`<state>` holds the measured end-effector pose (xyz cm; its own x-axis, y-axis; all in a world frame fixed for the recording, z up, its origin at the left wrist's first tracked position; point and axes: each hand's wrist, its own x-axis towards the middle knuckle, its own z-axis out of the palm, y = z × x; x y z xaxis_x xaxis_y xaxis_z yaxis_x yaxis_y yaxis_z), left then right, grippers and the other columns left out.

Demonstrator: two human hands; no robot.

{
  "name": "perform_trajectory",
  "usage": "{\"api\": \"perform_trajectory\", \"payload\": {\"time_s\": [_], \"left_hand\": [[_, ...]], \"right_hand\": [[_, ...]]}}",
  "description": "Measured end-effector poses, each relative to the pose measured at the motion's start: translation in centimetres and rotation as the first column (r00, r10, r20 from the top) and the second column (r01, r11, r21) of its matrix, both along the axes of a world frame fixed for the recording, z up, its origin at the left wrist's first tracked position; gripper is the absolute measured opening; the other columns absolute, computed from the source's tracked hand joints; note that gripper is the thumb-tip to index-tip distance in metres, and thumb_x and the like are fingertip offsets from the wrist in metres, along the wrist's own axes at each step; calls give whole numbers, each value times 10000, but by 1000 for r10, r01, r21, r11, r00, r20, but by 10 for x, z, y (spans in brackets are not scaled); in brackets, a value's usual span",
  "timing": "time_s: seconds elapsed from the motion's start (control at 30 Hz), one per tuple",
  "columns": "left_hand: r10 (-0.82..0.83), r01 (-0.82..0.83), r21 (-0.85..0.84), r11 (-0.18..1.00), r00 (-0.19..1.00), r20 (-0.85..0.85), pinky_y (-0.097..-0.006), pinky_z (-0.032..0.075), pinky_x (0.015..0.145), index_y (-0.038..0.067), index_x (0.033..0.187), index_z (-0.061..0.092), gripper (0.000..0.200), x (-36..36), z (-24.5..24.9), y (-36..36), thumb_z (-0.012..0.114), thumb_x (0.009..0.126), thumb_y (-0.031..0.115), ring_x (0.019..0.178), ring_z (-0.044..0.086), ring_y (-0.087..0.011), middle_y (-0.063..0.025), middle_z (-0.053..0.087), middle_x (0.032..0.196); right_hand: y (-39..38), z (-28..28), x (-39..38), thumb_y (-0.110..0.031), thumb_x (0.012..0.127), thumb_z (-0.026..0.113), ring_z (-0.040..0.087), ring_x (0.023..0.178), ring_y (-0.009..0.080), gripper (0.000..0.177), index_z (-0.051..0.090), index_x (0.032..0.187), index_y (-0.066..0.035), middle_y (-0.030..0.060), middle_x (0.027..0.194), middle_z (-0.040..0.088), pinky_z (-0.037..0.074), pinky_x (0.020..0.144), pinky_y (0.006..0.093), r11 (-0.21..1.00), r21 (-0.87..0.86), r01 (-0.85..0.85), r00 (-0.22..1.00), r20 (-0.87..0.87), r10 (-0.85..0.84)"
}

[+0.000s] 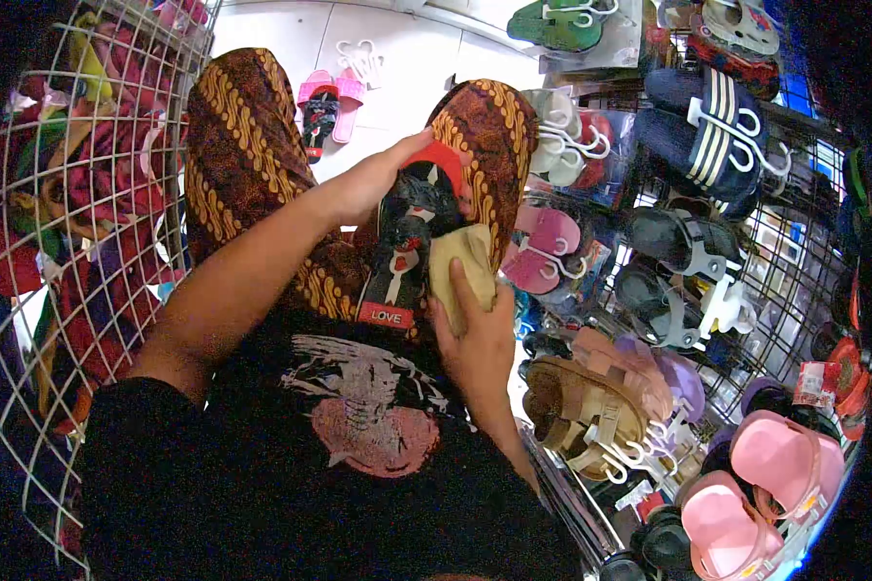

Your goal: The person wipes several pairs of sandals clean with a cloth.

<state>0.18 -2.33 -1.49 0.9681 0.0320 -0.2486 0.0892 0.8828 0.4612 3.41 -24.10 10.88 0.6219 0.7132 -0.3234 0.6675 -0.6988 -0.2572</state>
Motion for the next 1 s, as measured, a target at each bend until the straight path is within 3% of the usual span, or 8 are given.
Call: {"api": "perform_trajectory", "payload": {"time_s": [0.37, 0.57, 0.6, 0.73, 0.8, 0.87, 0.93, 1.0], "left_hand": [[-2, 2, 9, 1000, 999, -52, -354, 510, 929, 9, 1337, 521, 605, 0, 5, 0, 282, 1044, 481, 984, 671, -212, -114, 694, 1068], [-2, -18, -194, 981, 995, -102, -372, 514, 943, 14, 1265, 574, 591, -1, 15, 0, 287, 1035, 478, 985, 676, -233, -134, 702, 1044], [57, -63, -64, 996, 995, -86, -390, 518, 944, 17, 1222, 594, 591, 0, 6, -5, 281, 1034, 483, 979, 680, -249, -139, 701, 1046], [40, -39, -167, 985, 999, 6, -410, 529, 933, 36, 1176, 609, 540, 1, 10, -9, 336, 1023, 477, 971, 682, -246, -135, 701, 1052], [0, -12, -76, 997, 989, -149, -412, 544, 912, 58, 1228, 606, 535, -1, 22, -6, 371, 1015, 489, 960, 689, -232, -120, 709, 1055], [-28, 1, -290, 957, 996, -89, -395, 570, 851, 76, 1302, 570, 613, 1, 25, -4, 334, 1011, 562, 931, 702, -234, -115, 707, 1096], [-87, 66, -281, 957, 994, -63, -386, 566, 857, 79, 1332, 543, 637, -2, 23, -4, 319, 1010, 581, 947, 696, -218, -109, 704, 1099], [35, -34, 16, 999, 996, -83, -344, 527, 907, 46, 1319, 546, 524, -6, 33, 0, 389, 1024, 450, 1004, 652, -193, -97, 669, 1157]], "right_hand": [[33, 3, 2, -323, 874, 679, 530, 1166, 485, 609, 470, 1445, -350, 340, 1338, 419, 513, 905, 463, 986, -129, 101, 991, -79, -112], [6, -18, 19, -303, 892, 664, 453, 1302, 456, 625, 451, 1466, -182, 305, 1438, 402, 411, 1057, 465, 984, 105, 145, 983, -124, -132], [-2, -25, 25, -303, 897, 660, 449, 1311, 444, 637, 434, 1472, -148, 293, 1438, 414, 399, 1068, 457, 963, 207, 175, 982, -102, -157], [9, -28, 49, -271, 913, 650, 467, 1315, 382, 703, 345, 1493, -16, 262, 1429, 465, 358, 1102, 421, 784, 574, 235, 968, -69, -240], [19, -23, 65, -244, 899, 667, 501, 1279, 380, 743, 310, 1503, 1, 263, 1385, 508, 375, 1084, 413, 910, 383, 156, 943, 215, -252], [52, 5, 69, -235, 888, 680, 525, 1250, 383, 715, 354, 1475, 11, 264, 1353, 535, 395, 1062, 415, 823, 505, 259, 947, 37, -320], [65, 14, 73, -229, 878, 690, 550, 1215, 380, 680, 401, 1444, 13, 264, 1311, 564, 416, 1035, 417, 813, 505, 291, 951, -62, -302], [78, 15, 86, -226, 870, 699, 577, 1176, 371, 638, 453, 1410, 7, 262, 1262, 595, 439, 1004, 418, 871, 449, 199, 979, -52, -196]]}}
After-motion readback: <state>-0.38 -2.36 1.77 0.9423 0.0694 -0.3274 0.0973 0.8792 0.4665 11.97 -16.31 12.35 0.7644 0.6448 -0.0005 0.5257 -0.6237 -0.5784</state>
